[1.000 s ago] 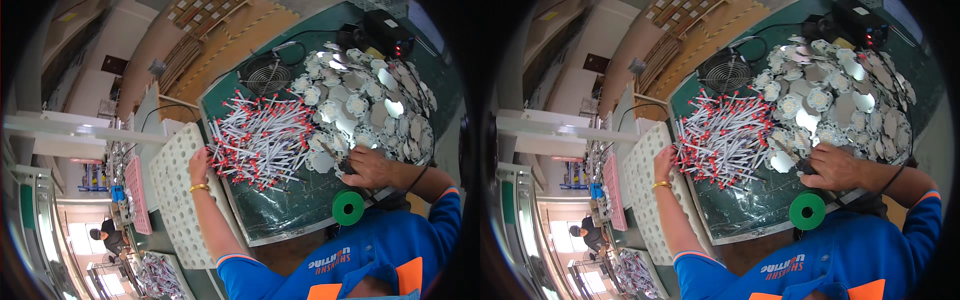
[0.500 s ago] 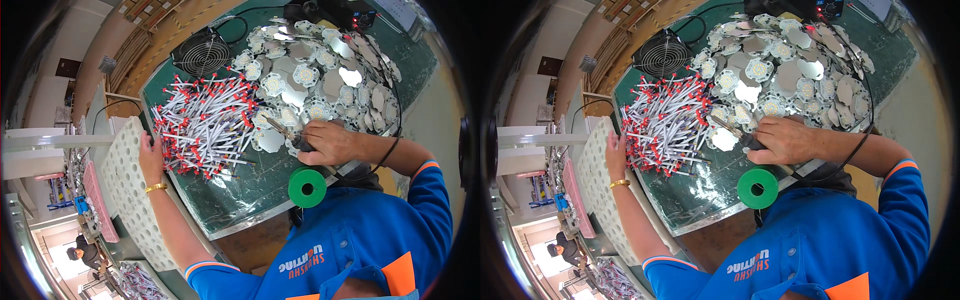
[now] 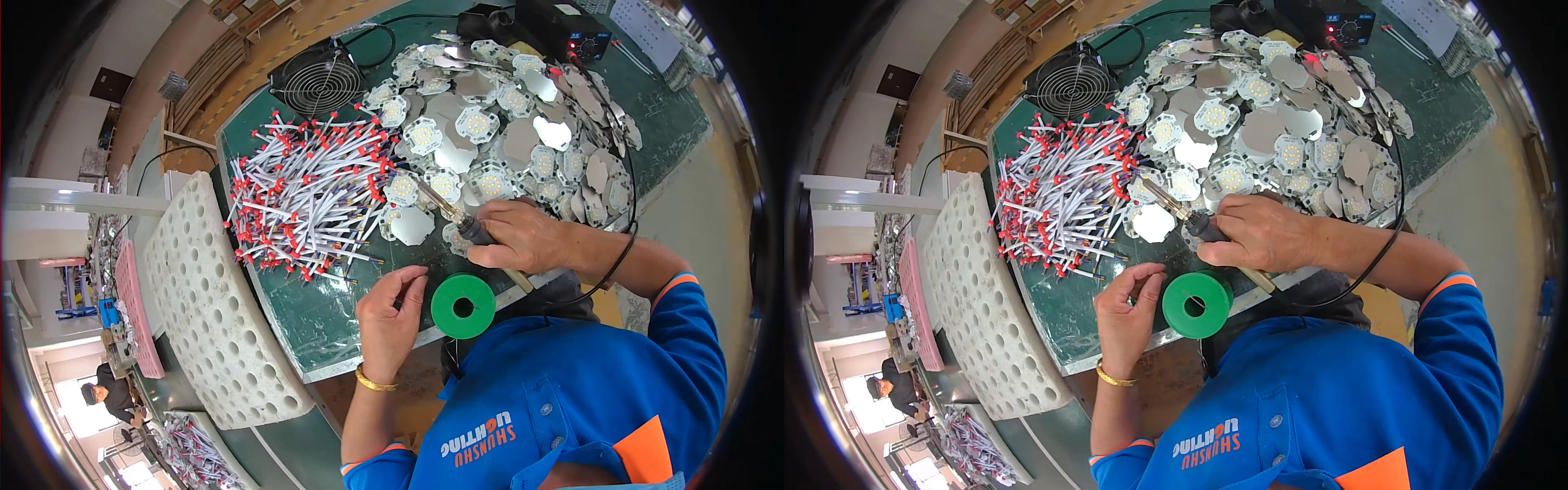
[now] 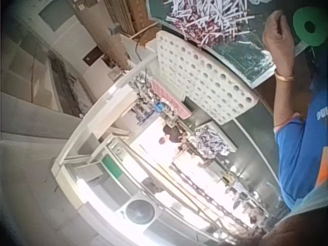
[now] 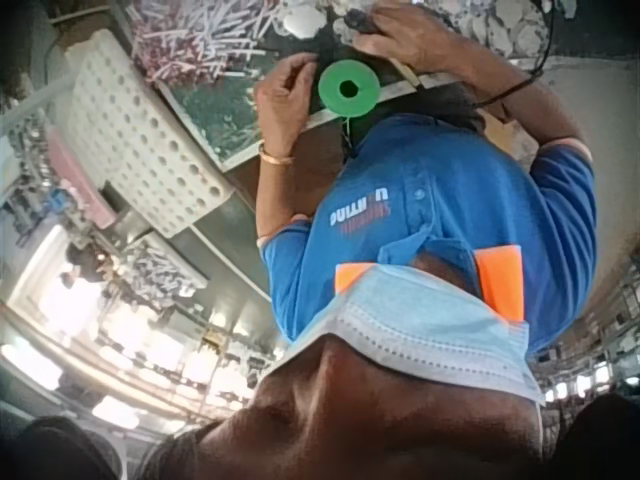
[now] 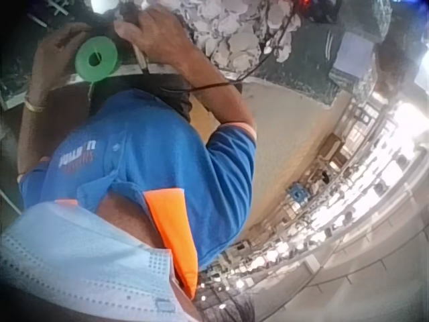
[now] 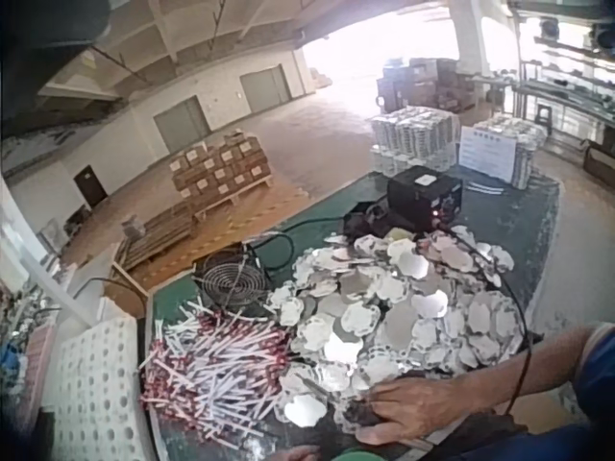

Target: The person solders wires onto LED circuit boards using a soldering iron and solder wire. The person then pushes a foam tray containing soldered LED components down the assembly table and solders wires onto additional LED boards.

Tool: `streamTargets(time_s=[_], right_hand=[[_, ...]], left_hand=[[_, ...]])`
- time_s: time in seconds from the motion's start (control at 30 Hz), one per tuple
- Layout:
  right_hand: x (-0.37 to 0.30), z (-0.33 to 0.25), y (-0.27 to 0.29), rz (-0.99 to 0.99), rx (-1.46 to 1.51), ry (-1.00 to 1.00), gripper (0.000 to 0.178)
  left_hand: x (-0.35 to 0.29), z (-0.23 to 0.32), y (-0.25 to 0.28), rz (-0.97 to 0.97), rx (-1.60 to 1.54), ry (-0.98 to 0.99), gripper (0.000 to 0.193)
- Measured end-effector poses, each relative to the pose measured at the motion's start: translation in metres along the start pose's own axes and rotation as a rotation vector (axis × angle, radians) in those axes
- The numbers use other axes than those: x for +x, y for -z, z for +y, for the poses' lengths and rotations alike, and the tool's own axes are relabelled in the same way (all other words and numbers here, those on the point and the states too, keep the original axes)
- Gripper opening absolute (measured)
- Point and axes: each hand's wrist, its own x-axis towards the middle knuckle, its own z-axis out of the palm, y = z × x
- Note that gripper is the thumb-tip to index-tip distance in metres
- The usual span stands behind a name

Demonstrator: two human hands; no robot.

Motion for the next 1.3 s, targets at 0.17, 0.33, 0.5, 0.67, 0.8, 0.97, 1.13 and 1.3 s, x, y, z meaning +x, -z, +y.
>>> streamTargets(time_s=[0.17, 0.33, 0.5, 0.67, 0.8, 0.97, 1.13, 1.3], right_hand=[[-0.003, 0.0, -0.002, 0.027, 0.013, -0.038, 0.028], [-0.006, 0.001, -0.006, 0.036, 0.014, -0.051, 0.027], [-0.006, 0.002, -0.002, -0.006, 0.045, -0.071, 0.028], [0.003, -0.001, 0.003, 0.171, 0.053, -0.053, 0.028], [0.008, -0.005, 0.001, 0.227, 0.105, -0.152, 0.029], [0.015, -0.017, -0.003, 0.21, 0.212, -0.349, 0.034], [0.028, -0.016, 0.009, 0.363, 0.159, -0.304, 0.036], [0.023, -0.012, 0.004, 0.386, 0.15, -0.34, 0.039]], left_hand=[[0.019, -0.002, -0.013, -0.129, -0.302, 0.236, 0.023], [0.046, 0.0, -0.023, -0.262, -0.447, 0.396, 0.027], [0.054, 0.012, -0.024, -0.301, -0.348, 0.413, 0.023], [0.034, 0.013, 0.0, -0.13, -0.42, 0.417, 0.013], [0.024, 0.015, 0.003, -0.107, -0.598, 0.382, 0.013], [0.031, 0.017, -0.019, -0.214, -0.734, 0.344, 0.008], [0.037, 0.004, -0.003, -0.165, -0.333, 0.159, 0.005], [0.053, -0.011, 0.015, 0.469, 0.519, -0.194, 0.006]])
